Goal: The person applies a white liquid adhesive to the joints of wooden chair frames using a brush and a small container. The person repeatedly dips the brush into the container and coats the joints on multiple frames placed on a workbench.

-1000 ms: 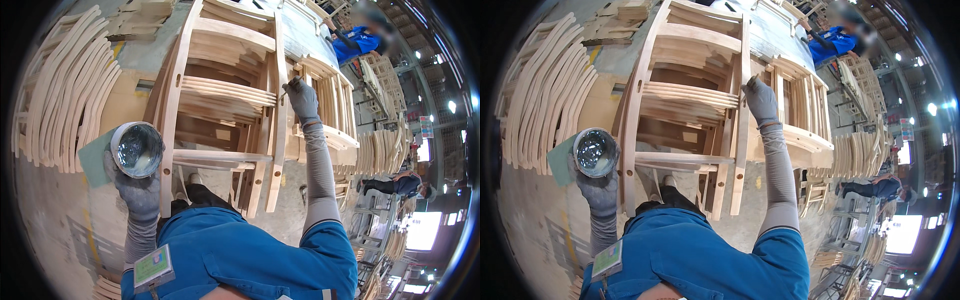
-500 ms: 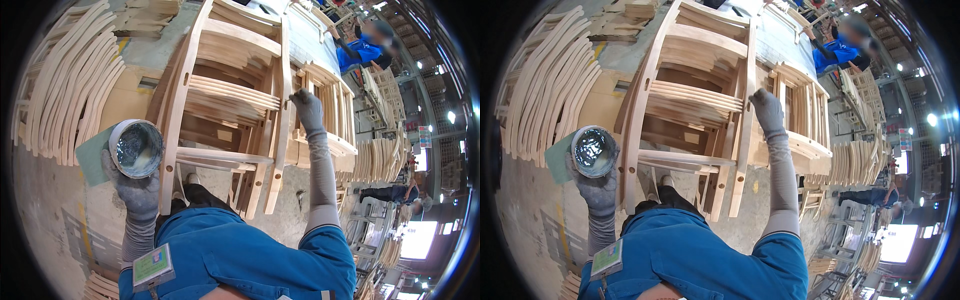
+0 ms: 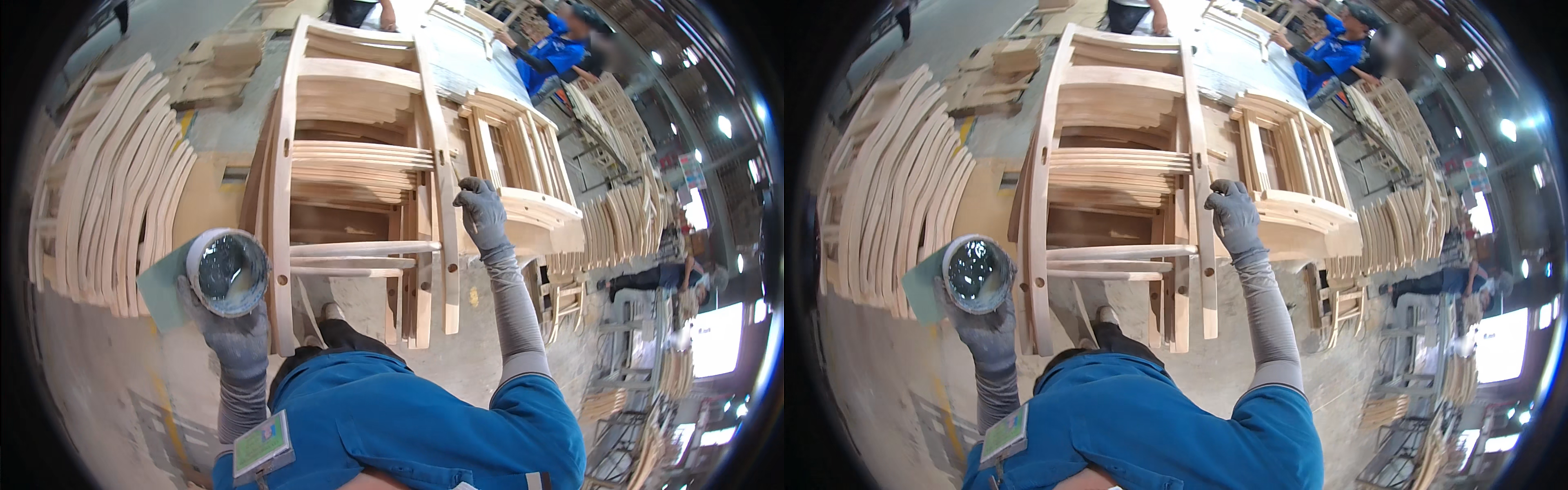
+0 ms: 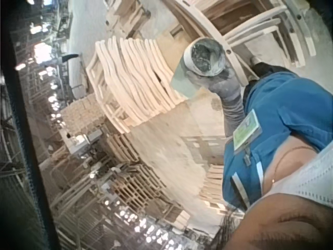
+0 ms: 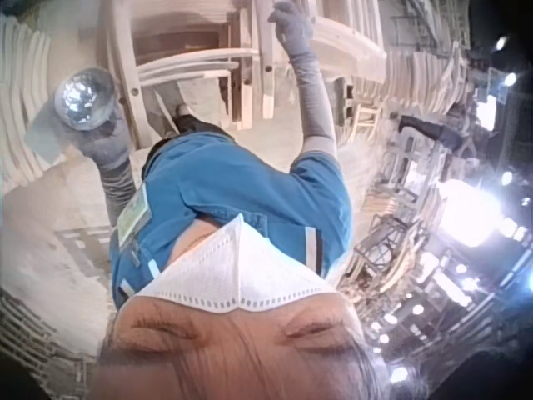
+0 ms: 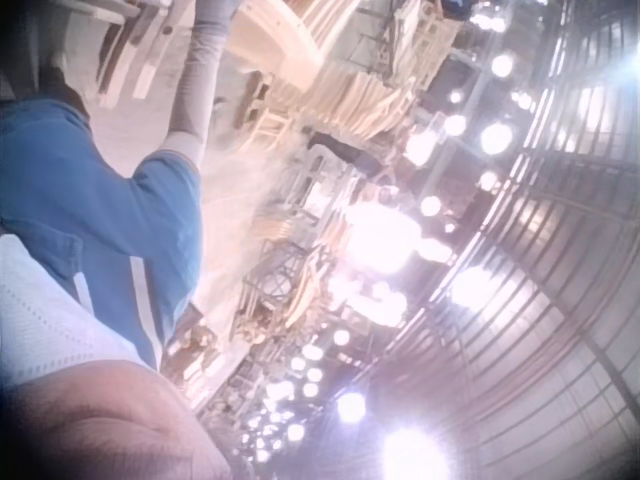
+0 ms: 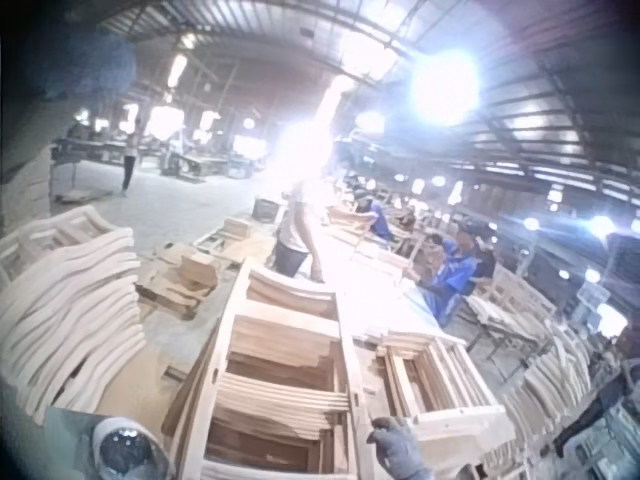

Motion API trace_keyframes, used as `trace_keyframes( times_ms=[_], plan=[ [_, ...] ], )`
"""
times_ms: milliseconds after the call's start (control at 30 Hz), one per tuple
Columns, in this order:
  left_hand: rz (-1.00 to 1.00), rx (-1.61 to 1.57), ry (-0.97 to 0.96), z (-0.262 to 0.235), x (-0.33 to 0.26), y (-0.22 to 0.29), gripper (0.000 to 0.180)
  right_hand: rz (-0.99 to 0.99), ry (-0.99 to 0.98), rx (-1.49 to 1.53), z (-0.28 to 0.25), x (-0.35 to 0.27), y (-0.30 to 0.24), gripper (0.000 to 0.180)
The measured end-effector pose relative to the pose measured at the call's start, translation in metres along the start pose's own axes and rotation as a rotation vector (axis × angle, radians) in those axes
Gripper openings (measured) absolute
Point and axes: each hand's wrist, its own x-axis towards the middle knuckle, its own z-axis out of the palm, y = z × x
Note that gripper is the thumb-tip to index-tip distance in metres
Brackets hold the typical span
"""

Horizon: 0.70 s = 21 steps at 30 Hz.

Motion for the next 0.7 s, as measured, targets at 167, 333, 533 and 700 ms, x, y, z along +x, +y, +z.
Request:
trace_keyframes(
  times_ms=[167,333,533,700],
  plan=[
    [0.16,0.17,-0.103,0.008,-0.016,-0.011,0.043,0.424,0.171,0.454,-0.019,-0.056,-0.029,0.024],
    [0.091,0.354,-0.151,0.017,-0.027,-0.021,0.044,0.48,0.226,0.15,-0.052,-0.115,-0.079,0.025],
    [-0.015,0.478,-0.43,0.002,-0.036,-0.057,0.044,0.732,0.308,-0.004,-0.062,-0.206,-0.119,0.026],
    [-0.542,0.066,-0.33,0.014,-0.041,-0.069,0.049,0.875,0.346,-0.06,-0.078,-0.239,-0.134,0.026]
  ],
)
